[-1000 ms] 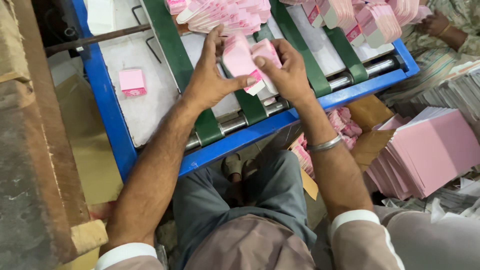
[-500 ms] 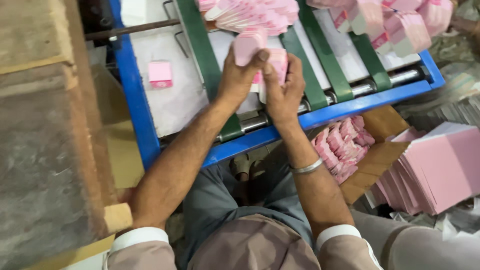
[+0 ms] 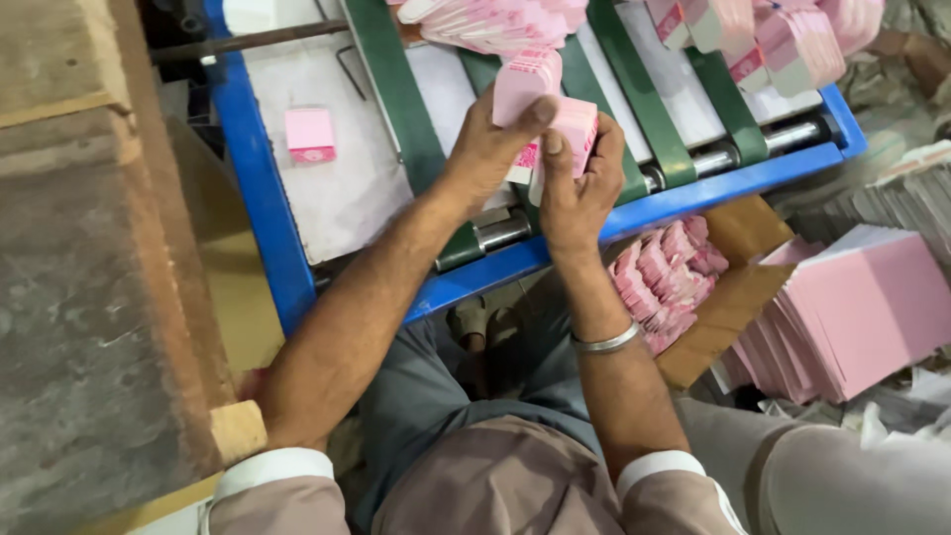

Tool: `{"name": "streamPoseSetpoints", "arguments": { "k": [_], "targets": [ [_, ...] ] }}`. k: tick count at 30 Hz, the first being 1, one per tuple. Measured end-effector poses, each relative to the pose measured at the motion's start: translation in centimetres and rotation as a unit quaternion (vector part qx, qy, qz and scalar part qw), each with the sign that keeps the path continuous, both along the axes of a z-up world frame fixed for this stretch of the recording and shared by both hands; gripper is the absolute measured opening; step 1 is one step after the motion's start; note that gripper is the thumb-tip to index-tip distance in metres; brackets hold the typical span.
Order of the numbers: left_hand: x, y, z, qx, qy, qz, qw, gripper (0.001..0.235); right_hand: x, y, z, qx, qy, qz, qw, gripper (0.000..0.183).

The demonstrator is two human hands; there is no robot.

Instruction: The person aligns stacks of pink paper sheets on a conveyor belt, then uses a rubber band to tie them into bundles. The person places the finished bundles into a cardboard box.

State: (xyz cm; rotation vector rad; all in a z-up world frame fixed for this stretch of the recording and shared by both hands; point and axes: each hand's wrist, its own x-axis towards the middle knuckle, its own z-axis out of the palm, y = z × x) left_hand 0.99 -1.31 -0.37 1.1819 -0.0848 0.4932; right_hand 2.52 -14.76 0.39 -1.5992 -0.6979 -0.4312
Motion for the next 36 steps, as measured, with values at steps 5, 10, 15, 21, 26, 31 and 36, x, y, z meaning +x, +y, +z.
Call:
{"name": "streamPoseSetpoints", "arguments": {
  "k": [5, 10, 15, 21, 26, 31, 36],
  "targets": [
    [-0.7, 0.9, 0.1, -0.04, 0.051, -0.057, 0.996, 0.073, -0.4, 0.2, 0.1, -0.009, 0.035, -0.017, 0.999, 0.049],
    [-0.3, 0.3, 0.0, 0.003, 0.041, 0.057, 0.998, 0.06, -1.8, 0.8, 0.4, -0.059, -0.006, -0.036, 0.998, 0.056],
    [-0.6, 2.3, -0.1, -0.026, 0.064, 0.072, 0.995, 0.047, -2.5, 1.9, 0.7, -0.094, 0.06, 0.007, 0.994, 0.06],
    [-0.9, 3.5, -0.7, -0.057, 0.119, 0.052, 0.99, 0.049, -1.5, 1.4, 1.9, -0.152, 0.095, 0.079, 0.981, 0.063],
    [-0.8, 3.5, -1.9, -0.02, 0.101, 0.039, 0.994, 0.061, 0.0, 1.0, 2.0, -0.16, 0.092, 0.082, 0.979, 0.062],
    [-0.8, 3.5, -0.8, 0.0, 0.153, -0.025, 0.988, 0.078, 1.8, 0.3, 1.1, -0.118, 0.2, 0.128, 0.964, 0.054],
    [-1.6, 3.3, 1.3, -0.012, 0.188, -0.083, 0.979, 0.092, 2.5, -0.2, -0.5, -0.054, 0.174, 0.177, 0.967, 0.047]
  ]
}}
